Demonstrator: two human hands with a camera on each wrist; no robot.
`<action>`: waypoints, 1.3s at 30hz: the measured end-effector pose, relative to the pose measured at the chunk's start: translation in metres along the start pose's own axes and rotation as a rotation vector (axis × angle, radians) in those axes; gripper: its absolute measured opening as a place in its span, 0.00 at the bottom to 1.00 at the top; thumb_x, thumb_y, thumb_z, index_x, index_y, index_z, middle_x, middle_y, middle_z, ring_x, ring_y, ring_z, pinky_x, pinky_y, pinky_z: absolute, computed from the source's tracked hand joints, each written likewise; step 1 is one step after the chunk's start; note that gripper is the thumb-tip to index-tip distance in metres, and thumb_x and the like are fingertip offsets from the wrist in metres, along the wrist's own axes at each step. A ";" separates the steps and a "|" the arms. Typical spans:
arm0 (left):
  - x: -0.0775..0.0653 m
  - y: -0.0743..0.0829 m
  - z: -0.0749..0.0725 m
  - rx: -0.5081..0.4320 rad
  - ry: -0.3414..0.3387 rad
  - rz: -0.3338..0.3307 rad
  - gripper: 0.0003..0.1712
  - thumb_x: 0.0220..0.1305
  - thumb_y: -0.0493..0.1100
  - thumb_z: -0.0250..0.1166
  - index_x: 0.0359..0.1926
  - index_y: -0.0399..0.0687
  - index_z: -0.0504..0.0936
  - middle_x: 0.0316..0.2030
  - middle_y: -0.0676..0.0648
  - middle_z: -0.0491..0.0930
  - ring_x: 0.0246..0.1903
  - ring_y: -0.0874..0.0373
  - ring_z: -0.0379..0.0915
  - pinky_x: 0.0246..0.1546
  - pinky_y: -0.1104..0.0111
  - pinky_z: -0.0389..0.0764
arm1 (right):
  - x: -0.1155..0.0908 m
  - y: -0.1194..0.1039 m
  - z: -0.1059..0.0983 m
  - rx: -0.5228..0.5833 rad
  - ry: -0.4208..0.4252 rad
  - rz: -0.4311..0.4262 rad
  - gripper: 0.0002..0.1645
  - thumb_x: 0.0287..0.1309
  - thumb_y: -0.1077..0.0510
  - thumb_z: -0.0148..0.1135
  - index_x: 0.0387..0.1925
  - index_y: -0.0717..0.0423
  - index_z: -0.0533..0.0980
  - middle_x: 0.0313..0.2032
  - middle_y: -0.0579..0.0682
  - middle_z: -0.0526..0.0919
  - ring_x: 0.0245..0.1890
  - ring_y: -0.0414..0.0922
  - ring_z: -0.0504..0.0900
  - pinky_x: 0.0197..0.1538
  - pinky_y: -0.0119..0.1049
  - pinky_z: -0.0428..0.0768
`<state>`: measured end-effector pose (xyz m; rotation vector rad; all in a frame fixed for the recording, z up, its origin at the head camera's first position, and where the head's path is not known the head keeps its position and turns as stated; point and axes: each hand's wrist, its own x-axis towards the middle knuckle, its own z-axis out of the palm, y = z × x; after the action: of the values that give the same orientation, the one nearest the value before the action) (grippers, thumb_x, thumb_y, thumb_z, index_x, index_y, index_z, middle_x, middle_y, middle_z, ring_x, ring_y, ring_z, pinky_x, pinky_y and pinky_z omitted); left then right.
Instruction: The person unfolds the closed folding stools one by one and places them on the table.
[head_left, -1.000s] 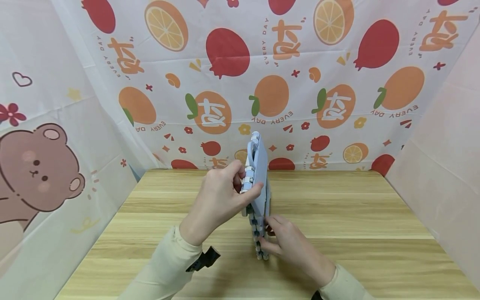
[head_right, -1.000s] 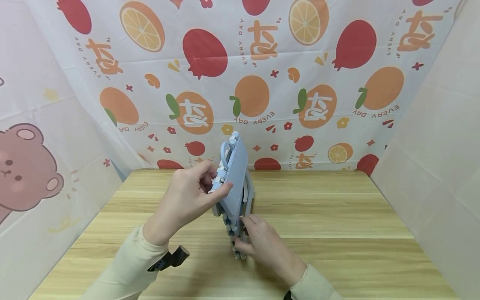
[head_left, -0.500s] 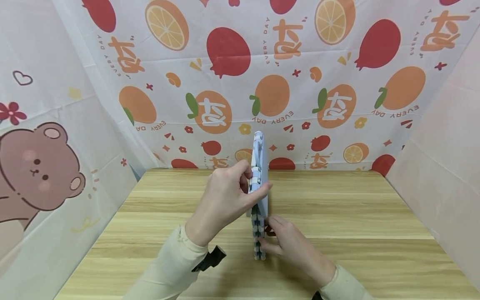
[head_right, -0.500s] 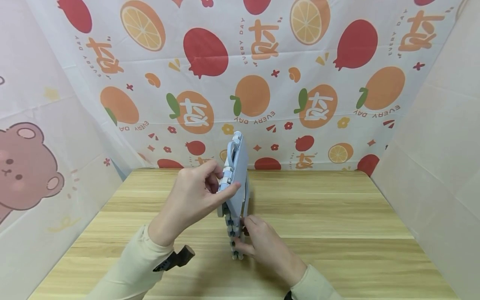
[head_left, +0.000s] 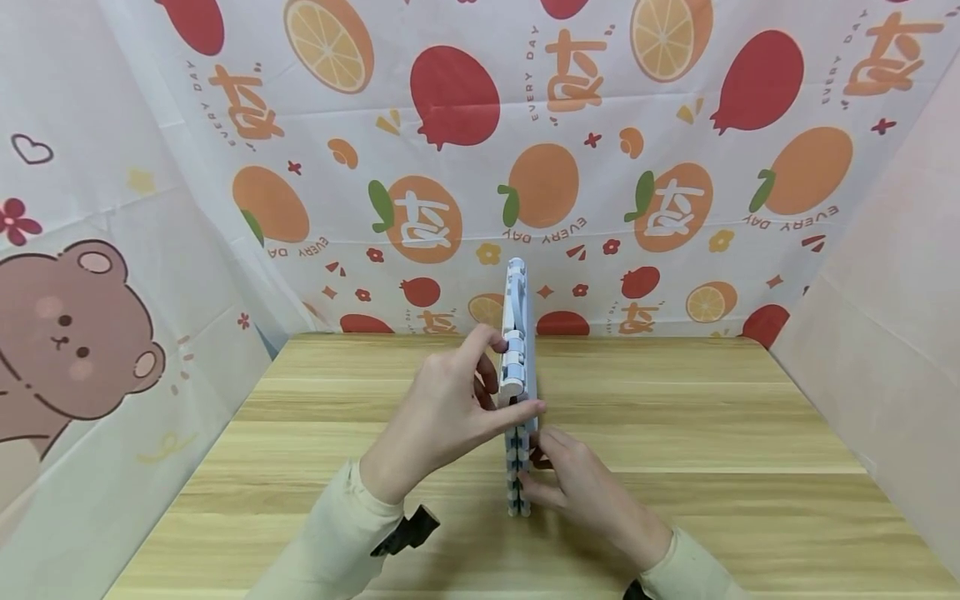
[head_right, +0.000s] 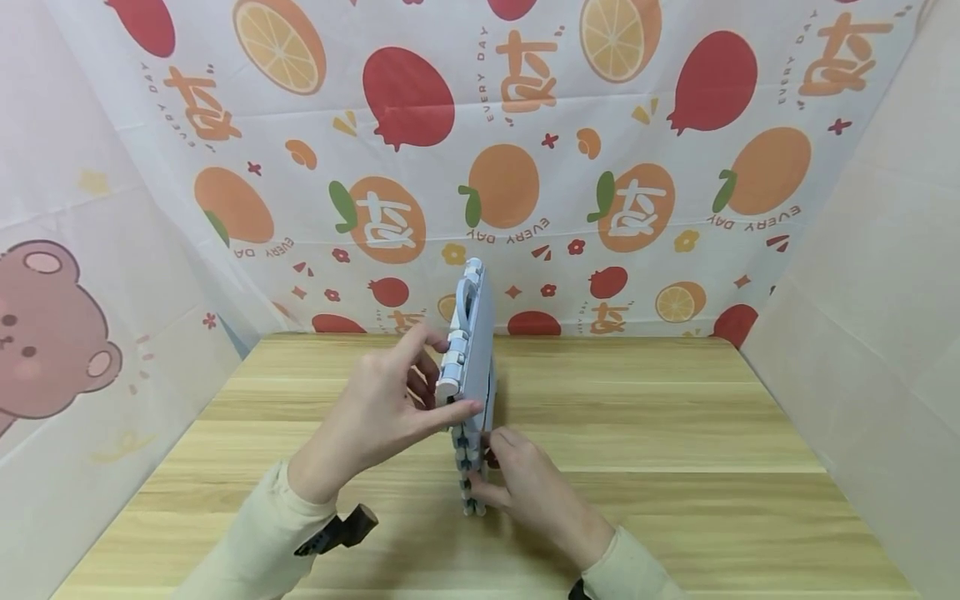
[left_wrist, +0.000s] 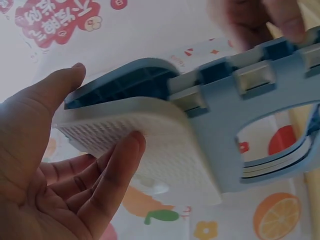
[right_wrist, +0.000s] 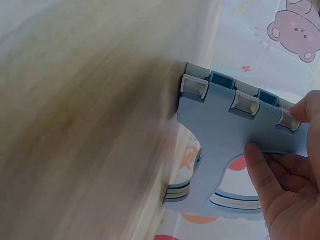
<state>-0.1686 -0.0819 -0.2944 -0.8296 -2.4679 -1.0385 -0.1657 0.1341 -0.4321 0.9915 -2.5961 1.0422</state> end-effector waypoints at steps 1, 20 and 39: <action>-0.002 -0.002 0.001 -0.017 -0.012 -0.003 0.37 0.54 0.56 0.86 0.55 0.50 0.73 0.27 0.55 0.82 0.21 0.69 0.77 0.23 0.74 0.84 | 0.000 0.000 0.000 -0.004 0.002 -0.003 0.18 0.66 0.61 0.73 0.55 0.59 0.78 0.46 0.49 0.87 0.47 0.45 0.90 0.51 0.32 0.90; -0.036 -0.049 0.037 -0.227 -0.185 -0.158 0.28 0.59 0.42 0.83 0.53 0.47 0.76 0.39 0.46 0.85 0.30 0.66 0.86 0.33 0.75 0.88 | -0.002 0.002 0.000 0.030 0.022 0.000 0.16 0.66 0.62 0.70 0.53 0.58 0.78 0.47 0.48 0.86 0.48 0.45 0.90 0.51 0.31 0.90; -0.044 -0.057 0.058 -0.273 -0.197 -0.196 0.18 0.65 0.46 0.79 0.53 0.48 0.88 0.44 0.49 0.93 0.43 0.59 0.90 0.40 0.74 0.89 | -0.003 0.004 0.000 0.011 0.042 -0.036 0.17 0.64 0.63 0.70 0.53 0.58 0.79 0.47 0.49 0.87 0.48 0.46 0.91 0.52 0.33 0.90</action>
<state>-0.1754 -0.0882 -0.3864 -0.8145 -2.6516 -1.4530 -0.1659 0.1379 -0.4353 1.0036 -2.5320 1.0588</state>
